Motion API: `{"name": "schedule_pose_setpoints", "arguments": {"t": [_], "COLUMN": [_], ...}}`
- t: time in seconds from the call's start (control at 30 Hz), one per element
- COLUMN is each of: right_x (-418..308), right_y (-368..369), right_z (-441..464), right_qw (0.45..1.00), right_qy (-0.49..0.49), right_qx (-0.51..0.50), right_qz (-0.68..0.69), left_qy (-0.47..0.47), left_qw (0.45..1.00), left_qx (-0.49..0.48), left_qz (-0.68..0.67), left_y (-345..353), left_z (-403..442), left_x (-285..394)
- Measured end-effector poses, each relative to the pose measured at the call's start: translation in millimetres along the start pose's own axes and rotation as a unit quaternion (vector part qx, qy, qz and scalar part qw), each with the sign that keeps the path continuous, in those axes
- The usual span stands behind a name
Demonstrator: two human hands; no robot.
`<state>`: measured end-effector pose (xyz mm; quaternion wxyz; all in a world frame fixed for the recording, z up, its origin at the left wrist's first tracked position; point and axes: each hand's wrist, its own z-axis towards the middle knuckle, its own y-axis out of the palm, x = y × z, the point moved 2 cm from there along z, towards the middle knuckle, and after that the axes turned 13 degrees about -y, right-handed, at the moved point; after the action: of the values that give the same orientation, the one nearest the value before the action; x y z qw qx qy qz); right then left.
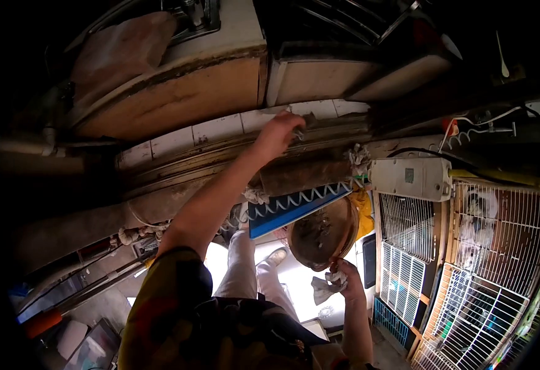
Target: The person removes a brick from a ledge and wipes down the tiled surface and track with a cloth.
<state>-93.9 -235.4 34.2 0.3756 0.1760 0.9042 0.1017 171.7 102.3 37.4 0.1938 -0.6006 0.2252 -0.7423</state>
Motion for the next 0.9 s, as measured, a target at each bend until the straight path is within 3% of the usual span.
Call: {"name": "schedule_pose_setpoints", "arguments": {"t": [0.03,0.13,0.23,0.33,0.43,0.63,0.83,0.9], "right_x": [0.7,-4.5,-3.2,-2.3,-0.5,0.8,-3.8,-4.0], "right_y": [-0.4,0.8,-0.6,-0.5,2.3,14.9,13.5,15.7], "right_z": [-0.7,-2.3,-1.0,-1.0,-2.2,-2.8,0.3,1.9], "right_qw": [1.0,1.0,1.0,0.999,0.999,0.997,0.999,1.0], "right_qy": [0.001,0.003,-0.004,0.0,0.006,0.003,-0.002,-0.009], "right_qx": [0.001,0.0,0.014,0.029,0.041,0.072,0.046,0.02], "right_qz": [-0.002,-0.006,0.001,0.021,0.027,0.014,0.008,0.012], "left_qy": [0.026,-0.015,0.048,0.109,0.105,0.126,0.139,0.2], "left_qw": [0.999,0.983,0.962,0.947,0.936,0.924,0.933,0.95], "left_qx": [-0.04,-0.156,-0.232,-0.246,-0.268,-0.288,-0.243,-0.145], "left_qz": [0.013,0.097,0.132,0.176,0.203,0.218,0.225,0.191], "left_y": [11.1,34.7,26.2,17.0,15.1,20.4,32.0,34.2], "left_z": [6.1,10.5,17.8,26.3,31.5,33.9,27.6,20.5], "left_x": [-6.1,-23.6,-28.4,-21.1,-15.6,-24.0,-37.6,-42.8]}}
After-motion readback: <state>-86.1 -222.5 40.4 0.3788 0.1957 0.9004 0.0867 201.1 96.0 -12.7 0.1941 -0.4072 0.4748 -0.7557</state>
